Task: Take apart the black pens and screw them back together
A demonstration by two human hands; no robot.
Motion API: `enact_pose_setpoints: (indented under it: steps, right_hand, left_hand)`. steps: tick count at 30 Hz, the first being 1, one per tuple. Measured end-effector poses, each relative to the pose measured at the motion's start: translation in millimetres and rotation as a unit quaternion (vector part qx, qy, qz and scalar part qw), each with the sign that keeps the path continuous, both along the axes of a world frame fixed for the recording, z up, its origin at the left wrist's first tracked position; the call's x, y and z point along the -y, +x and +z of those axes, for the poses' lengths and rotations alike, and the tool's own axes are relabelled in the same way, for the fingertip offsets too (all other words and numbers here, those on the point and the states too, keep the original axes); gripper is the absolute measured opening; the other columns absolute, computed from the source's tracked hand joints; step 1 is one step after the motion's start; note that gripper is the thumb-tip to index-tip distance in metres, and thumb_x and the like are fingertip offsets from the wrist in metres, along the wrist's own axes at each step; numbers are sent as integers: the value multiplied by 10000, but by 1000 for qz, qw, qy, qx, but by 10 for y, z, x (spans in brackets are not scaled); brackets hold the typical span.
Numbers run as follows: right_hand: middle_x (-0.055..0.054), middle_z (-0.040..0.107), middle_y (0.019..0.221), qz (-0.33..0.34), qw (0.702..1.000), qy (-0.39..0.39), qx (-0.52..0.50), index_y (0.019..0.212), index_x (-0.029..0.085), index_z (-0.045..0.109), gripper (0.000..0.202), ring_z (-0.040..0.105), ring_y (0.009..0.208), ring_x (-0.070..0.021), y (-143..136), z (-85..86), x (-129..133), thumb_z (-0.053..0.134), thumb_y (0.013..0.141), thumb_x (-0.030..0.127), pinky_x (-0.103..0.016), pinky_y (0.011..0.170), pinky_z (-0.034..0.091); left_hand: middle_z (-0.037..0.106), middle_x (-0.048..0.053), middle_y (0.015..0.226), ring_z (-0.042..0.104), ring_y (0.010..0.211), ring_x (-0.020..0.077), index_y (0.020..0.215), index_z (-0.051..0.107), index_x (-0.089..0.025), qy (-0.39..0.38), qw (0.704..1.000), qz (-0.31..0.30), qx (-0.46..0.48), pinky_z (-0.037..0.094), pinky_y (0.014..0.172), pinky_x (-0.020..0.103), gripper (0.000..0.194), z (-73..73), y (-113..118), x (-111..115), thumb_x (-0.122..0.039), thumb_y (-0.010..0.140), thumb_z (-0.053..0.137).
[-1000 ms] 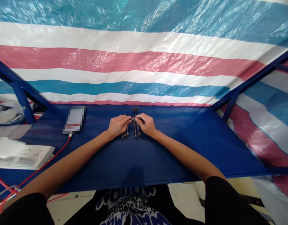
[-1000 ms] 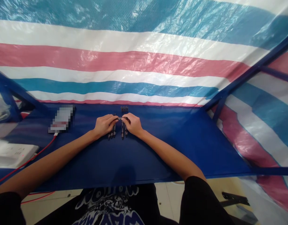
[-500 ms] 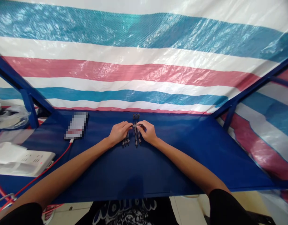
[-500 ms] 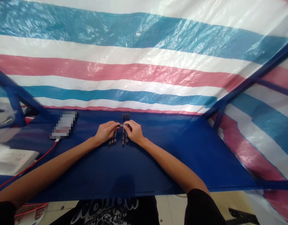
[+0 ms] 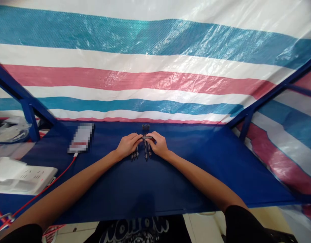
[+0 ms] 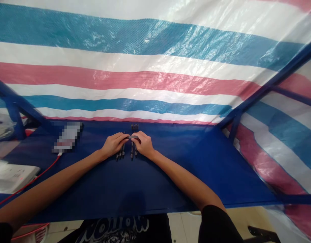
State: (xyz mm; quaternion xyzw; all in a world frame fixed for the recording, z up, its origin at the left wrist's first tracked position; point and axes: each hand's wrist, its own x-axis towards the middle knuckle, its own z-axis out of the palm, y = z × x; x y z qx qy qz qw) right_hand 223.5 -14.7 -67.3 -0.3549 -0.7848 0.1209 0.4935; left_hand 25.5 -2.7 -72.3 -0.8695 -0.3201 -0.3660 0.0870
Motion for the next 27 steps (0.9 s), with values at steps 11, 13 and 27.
enact_pose_setpoints:
  steps: [11,13,27]
  right_hand:
    - [-51,596,795,16,1000,-8,9,926,171,623,156,541,671,-151,3,13,-10,512,923,282,-277,662,469]
    - [-53,598,807,19,1000,-16,11,934,173,620,159,547,684,-153,5,13,-13,507,924,284,-277,669,470]
    - [-52,610,808,8,999,-46,24,935,185,633,163,568,729,-162,5,-1,-29,506,925,287,-277,685,472]
  left_hand:
    - [671,70,847,618,749,138,985,630,-141,7,1000,-17,9,485,688,231,230,-2,-3,-22,-277,971,445]
    - [671,69,851,619,755,136,984,631,-145,1,1000,-16,8,487,693,231,235,-4,-5,-24,-279,974,438]
    - [664,61,814,613,708,126,987,638,-139,10,1000,-25,7,479,652,219,249,-1,-4,-17,-281,980,434]
